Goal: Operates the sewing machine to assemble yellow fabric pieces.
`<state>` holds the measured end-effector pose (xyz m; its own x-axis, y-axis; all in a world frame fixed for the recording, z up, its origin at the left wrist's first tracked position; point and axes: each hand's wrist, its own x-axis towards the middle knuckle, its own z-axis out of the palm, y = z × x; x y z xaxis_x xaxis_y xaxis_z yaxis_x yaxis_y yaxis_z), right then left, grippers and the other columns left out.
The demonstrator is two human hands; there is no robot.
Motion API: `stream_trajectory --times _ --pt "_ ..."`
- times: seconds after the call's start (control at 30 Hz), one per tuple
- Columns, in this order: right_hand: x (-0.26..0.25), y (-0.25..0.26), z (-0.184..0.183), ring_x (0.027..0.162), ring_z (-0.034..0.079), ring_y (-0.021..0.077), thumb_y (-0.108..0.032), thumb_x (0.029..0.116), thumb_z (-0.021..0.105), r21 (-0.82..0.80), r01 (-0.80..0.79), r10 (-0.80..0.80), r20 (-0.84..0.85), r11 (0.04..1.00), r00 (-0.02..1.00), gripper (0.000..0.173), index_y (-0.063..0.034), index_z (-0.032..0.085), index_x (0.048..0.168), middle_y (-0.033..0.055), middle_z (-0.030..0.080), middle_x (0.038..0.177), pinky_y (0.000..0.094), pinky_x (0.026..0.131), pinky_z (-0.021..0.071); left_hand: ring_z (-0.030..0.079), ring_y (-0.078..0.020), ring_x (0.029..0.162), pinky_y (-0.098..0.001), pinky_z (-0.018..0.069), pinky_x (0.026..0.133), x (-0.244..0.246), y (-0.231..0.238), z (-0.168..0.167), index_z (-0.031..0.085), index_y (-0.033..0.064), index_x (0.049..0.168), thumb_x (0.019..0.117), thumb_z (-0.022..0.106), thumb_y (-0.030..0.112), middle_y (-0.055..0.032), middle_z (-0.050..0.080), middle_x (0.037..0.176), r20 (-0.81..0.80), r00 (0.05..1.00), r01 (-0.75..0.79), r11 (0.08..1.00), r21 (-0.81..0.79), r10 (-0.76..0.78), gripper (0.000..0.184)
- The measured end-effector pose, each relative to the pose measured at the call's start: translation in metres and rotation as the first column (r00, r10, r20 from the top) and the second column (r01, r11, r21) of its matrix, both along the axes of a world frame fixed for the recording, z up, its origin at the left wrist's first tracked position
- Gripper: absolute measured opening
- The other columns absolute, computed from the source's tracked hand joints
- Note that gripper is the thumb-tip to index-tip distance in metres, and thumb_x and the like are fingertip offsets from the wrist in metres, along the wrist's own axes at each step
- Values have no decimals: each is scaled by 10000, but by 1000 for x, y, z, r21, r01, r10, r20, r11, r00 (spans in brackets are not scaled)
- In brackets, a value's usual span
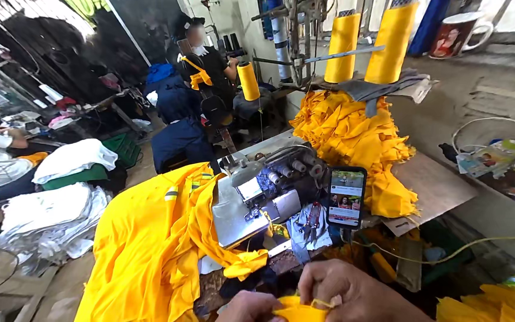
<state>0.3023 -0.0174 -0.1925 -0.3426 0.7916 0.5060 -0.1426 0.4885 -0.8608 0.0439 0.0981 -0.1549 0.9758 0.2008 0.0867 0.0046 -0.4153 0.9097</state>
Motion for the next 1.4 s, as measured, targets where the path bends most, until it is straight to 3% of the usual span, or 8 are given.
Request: stream_trajectory --times 0.13,0.4,0.63,0.8,0.93,1.03,1.17,1.4 --pt "-3 10 2 1170 618 186 -293 945 742 121 106 -118 97 987 988 295 -33 698 813 120 671 1226 335 973 534 697 -123 926 -290 585 848 -1 5 26 704 -45 949 1009 661 173 -134 728 982 199 979 33 999 31 -38 230" --pt "3 11 30 1106 663 130 -287 922 777 214 169 -183 45 962 982 185 -108 761 878 41 723 1169 279 926 570 657 -70 871 -220 559 784 -4 19 28 698 33 953 1021 641 280 -57 699 933 263 963 -135 957 255 65 262" --pt "1 16 23 845 647 62 -364 959 720 221 61 -99 163 973 982 350 -42 666 831 37 674 858 198 734 541 677 -94 953 -232 567 843 -7 14 31 669 -1 914 1026 631 278 -91 706 978 371 929 -62 987 147 3 303" --pt "14 10 39 837 625 65 -342 928 757 90 15 -42 312 996 949 336 -32 659 844 46 653 869 205 722 528 656 -133 889 -287 570 782 -22 19 41 663 21 1040 1002 672 237 -104 677 1033 122 992 -12 949 316 -28 219" --pt "-24 37 12 600 550 -53 -139 787 752 221 821 -847 42 526 531 116 -117 666 861 -56 634 695 116 553 478 549 -70 517 -220 477 483 21 8 10 672 83 895 891 647 142 -18 629 678 602 585 -809 335 483 544 64" --pt "-38 56 10 590 517 -48 -140 807 743 282 903 -937 -38 323 347 163 -101 681 953 -54 581 667 99 558 456 534 -50 507 -183 456 484 41 14 1 658 74 865 903 635 150 -17 612 651 760 381 -918 118 379 527 87" --pt "-30 58 2 813 654 38 -192 860 715 404 827 -920 139 391 367 208 -156 769 1058 2 677 960 208 706 587 693 -75 852 -197 586 726 29 16 -7 705 82 950 932 633 95 -64 715 1006 641 569 -821 319 473 515 76" --pt "-33 54 -15 1007 630 60 -65 833 644 286 703 -756 158 651 636 109 -116 600 746 27 668 1033 202 866 545 708 -94 826 -250 606 699 13 12 -32 775 94 981 805 668 25 -46 727 956 536 598 -799 384 463 596 218"
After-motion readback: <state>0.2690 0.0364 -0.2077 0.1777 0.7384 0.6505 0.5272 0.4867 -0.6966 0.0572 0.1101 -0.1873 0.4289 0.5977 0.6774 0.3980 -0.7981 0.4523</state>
